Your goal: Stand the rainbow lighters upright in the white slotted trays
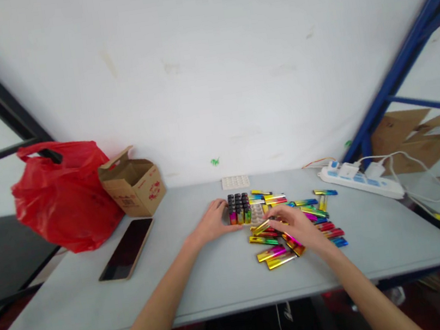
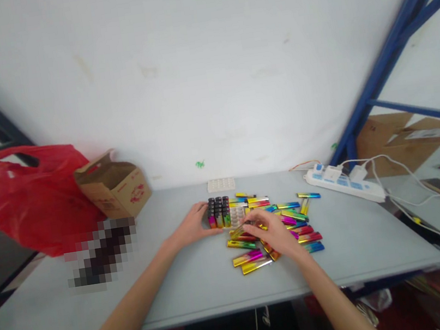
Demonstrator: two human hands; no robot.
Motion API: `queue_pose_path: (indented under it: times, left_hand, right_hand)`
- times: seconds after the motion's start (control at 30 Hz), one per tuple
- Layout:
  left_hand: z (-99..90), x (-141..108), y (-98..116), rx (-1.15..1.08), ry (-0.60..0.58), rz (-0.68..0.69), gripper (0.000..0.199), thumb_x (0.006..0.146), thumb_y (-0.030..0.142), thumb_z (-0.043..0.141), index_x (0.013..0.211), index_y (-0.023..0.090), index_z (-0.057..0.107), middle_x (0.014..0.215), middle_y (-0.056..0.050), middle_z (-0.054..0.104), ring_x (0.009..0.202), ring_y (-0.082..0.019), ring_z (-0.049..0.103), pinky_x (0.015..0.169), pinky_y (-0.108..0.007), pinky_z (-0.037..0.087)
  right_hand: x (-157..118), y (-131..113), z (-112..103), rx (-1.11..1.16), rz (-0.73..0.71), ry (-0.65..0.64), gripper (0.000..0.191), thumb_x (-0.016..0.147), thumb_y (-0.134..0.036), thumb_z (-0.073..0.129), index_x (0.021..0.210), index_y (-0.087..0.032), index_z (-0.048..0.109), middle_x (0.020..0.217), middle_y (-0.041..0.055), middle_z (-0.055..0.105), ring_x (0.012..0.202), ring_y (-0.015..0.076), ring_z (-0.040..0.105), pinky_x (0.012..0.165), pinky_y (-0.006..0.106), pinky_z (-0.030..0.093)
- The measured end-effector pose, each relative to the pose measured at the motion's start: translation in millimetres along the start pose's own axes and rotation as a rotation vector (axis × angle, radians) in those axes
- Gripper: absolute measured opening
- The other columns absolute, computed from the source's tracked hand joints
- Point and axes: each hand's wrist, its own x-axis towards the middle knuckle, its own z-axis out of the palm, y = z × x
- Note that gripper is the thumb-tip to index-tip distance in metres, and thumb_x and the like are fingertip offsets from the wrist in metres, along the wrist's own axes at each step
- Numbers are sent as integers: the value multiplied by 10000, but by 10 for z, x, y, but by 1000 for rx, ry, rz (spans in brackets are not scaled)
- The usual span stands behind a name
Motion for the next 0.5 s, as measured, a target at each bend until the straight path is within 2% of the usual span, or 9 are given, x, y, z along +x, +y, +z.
queue_pose_path:
  times: [0.1, 0.2, 0.33, 0.43, 0.5]
  left_hand:
    - [-11, -2, -1, -13, -8, 1, 760, 713, 725, 880, 1227, 199, 686, 1289, -149, 690, 1229, -370, 644, 1086, -484, 528]
    - [-23, 1, -2, -27, -15, -8, 791, 706, 729, 882, 1248, 186, 692, 1307, -162, 688, 1234, -379, 641, 1095, -498, 523]
    - [-28, 5, -13, -35, -24, -10, 837, 711, 730, 877, 1301, 169, 684, 1331, -178, 687, 1256, -392, 632, 1127, -523, 507]
    - [-32, 4, -36, -41, -25, -6, 840, 722, 724, 872, 1322, 166, 684, 1349, -178, 683, 1269, -389, 631, 1149, -528, 498]
    - [-44, 6, -59, -57, -39, -8, 842, 744, 708, 867, 1343, 147, 679, 1372, -190, 673, 1286, -386, 629, 1166, -527, 489]
  right_hand:
    - [141, -24, -43, 360, 109, 219, 426, 789, -572, 893, 1008, -232, 757, 980, 50, 790, 939, 228, 726, 875, 354, 575]
    - [352, -75, -29, 518, 100, 349, 457, 739, -558, 928, 1002, -217, 775, 855, 13, 736, 783, 164, 669, 727, 282, 554]
    - [666, -74, 31, 451, 19, 283, 479, 782, -622, 861, 991, -213, 724, 795, -14, 681, 617, 116, 585, 571, 250, 486]
    - [787, 21, 87, 302, 37, 178, 547, 812, -731, 761, 1047, -254, 635, 685, -60, 622, 445, 95, 423, 420, 237, 334]
    - [787, 102, 126, 197, 40, 161, 537, 858, -758, 683, 1070, -270, 614, 593, -94, 518, 421, 101, 334, 404, 233, 267]
